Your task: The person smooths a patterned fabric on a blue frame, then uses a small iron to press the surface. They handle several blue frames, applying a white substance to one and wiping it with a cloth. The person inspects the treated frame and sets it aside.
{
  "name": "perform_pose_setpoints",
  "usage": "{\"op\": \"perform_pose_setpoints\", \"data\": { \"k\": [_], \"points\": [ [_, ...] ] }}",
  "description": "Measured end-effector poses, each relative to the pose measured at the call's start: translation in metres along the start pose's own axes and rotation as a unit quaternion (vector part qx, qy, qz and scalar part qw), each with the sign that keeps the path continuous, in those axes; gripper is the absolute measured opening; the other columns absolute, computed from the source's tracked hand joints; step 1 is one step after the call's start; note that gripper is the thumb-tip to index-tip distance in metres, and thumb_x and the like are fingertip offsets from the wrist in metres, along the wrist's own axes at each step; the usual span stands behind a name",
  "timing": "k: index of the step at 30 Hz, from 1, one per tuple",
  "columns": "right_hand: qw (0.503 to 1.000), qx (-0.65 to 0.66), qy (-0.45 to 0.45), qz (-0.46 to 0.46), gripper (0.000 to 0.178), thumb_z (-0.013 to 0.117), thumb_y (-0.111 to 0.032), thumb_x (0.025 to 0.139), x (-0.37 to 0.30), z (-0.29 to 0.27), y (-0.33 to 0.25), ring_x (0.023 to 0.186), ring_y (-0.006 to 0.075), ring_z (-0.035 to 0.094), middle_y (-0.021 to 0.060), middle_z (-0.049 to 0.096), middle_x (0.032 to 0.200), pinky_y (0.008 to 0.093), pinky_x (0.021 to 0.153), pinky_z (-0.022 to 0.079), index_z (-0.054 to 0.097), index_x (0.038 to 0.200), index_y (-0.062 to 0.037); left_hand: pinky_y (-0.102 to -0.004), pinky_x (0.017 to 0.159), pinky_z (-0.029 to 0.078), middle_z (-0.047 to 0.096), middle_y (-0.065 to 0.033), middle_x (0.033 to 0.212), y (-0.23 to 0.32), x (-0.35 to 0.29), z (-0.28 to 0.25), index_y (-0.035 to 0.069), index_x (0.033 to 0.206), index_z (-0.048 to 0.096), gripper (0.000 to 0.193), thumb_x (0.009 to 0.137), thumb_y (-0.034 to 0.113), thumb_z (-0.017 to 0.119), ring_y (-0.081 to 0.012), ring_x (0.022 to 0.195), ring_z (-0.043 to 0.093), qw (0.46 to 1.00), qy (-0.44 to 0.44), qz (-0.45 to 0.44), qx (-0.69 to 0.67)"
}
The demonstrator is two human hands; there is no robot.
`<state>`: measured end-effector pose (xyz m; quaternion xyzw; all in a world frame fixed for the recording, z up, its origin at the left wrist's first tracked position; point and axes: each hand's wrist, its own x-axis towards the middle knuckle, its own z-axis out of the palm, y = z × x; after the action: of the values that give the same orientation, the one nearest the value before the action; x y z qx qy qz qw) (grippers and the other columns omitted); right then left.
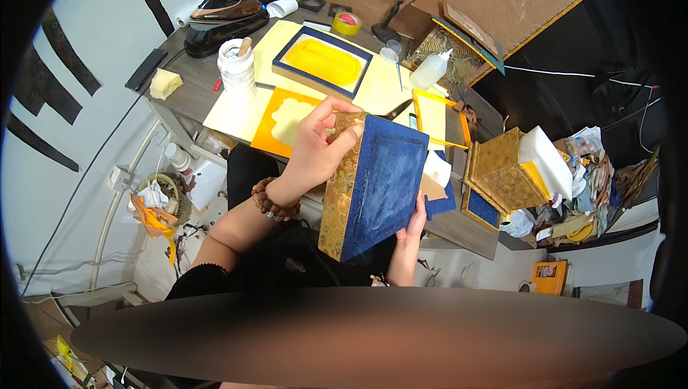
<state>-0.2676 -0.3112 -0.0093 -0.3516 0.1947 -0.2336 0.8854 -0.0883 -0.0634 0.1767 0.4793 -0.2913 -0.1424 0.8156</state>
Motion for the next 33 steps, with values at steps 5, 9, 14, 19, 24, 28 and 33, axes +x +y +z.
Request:
{"op": "perform_pose_setpoints", "data": {
  "k": [5, 9, 14, 19, 24, 28, 33],
  "points": [
    [1.0, -0.008, 0.009, 0.0, 0.047, 0.047, -0.039, 0.108, -0.002, 0.001, -0.002, 0.121, 0.0268, 0.063, 0.0107, 0.066, 0.134, 0.0427, 0.103, 0.052, 0.058, 0.139, -0.0053, -0.0206, 0.071, 0.053, 0.069, -0.0055, 0.095, -0.005, 0.002, -0.004, 0.0, 0.115, 0.056, 0.016, 0.1, 0.001, 0.061, -0.0056, 0.085, 0.065, 1.0, 0.006, 0.0, -0.014],
    [1.0, -0.016, -0.01, -0.004, 0.046, 0.048, -0.038, 0.108, -0.003, 0.005, -0.003, 0.12, 0.0263, 0.064, 0.011, 0.067, 0.132, 0.0421, 0.103, 0.052, 0.058, 0.137, -0.0042, -0.0195, 0.069, 0.051, 0.071, -0.0057, 0.091, -0.01, 0.001, -0.005, -0.001, 0.11, 0.058, 0.011, 0.1, 0.001, 0.061, -0.0046, 0.082, 0.065, 0.999, 0.022, 0.03, -0.012],
    [0.999, -0.036, -0.005, -0.036, 0.047, 0.049, -0.036, 0.108, -0.004, 0.01, -0.003, 0.121, 0.0264, 0.063, 0.012, 0.064, 0.135, 0.0418, 0.103, 0.052, 0.055, 0.141, -0.0026, -0.0202, 0.069, 0.052, 0.074, -0.0079, 0.091, -0.012, 0.0, -0.016, -0.002, 0.109, 0.06, 0.01, 0.101, 0.003, 0.061, -0.0056, 0.079, 0.067, 0.999, 0.029, 0.007, -0.012],
    [0.999, -0.032, 0.025, -0.031, 0.047, 0.05, -0.034, 0.108, -0.003, 0.01, -0.002, 0.123, 0.0266, 0.062, 0.0118, 0.063, 0.137, 0.0424, 0.104, 0.051, 0.053, 0.142, -0.0021, -0.0192, 0.071, 0.052, 0.074, -0.0041, 0.098, -0.006, -0.002, -0.032, -0.001, 0.122, 0.067, 0.023, 0.102, 0.006, 0.058, -0.0062, 0.08, 0.067, 1.0, -0.004, -0.027, 0.003],
    [0.998, -0.026, 0.007, -0.049, 0.046, 0.054, -0.032, 0.107, -0.004, 0.012, -0.007, 0.122, 0.0259, 0.062, 0.0113, 0.063, 0.136, 0.0423, 0.103, 0.051, 0.053, 0.142, -0.0014, -0.0185, 0.074, 0.053, 0.073, -0.0025, 0.109, 0.002, -0.006, -0.053, 0.001, 0.134, 0.066, 0.033, 0.104, 0.009, 0.056, -0.0042, 0.085, 0.066, 0.993, -0.024, -0.115, 0.014],
    [0.996, -0.065, 0.033, -0.052, 0.046, 0.056, -0.033, 0.106, -0.003, 0.02, -0.016, 0.119, 0.0248, 0.064, 0.0118, 0.065, 0.133, 0.0409, 0.101, 0.052, 0.055, 0.139, -0.0004, -0.0207, 0.071, 0.058, 0.074, -0.0038, 0.109, -0.003, -0.007, -0.068, 0.003, 0.133, 0.067, 0.032, 0.104, 0.01, 0.057, -0.0058, 0.087, 0.069, 0.991, -0.045, -0.124, -0.01],
    [0.992, -0.101, 0.054, -0.059, 0.045, 0.055, -0.034, 0.107, -0.001, 0.031, -0.027, 0.114, 0.0234, 0.066, 0.012, 0.067, 0.128, 0.0383, 0.098, 0.054, 0.059, 0.134, 0.0015, -0.0213, 0.071, 0.06, 0.075, -0.0054, 0.108, -0.016, -0.008, -0.076, 0.002, 0.131, 0.068, 0.03, 0.104, 0.011, 0.059, -0.0075, 0.085, 0.071, 0.995, -0.053, -0.089, -0.002]
  ]
}}
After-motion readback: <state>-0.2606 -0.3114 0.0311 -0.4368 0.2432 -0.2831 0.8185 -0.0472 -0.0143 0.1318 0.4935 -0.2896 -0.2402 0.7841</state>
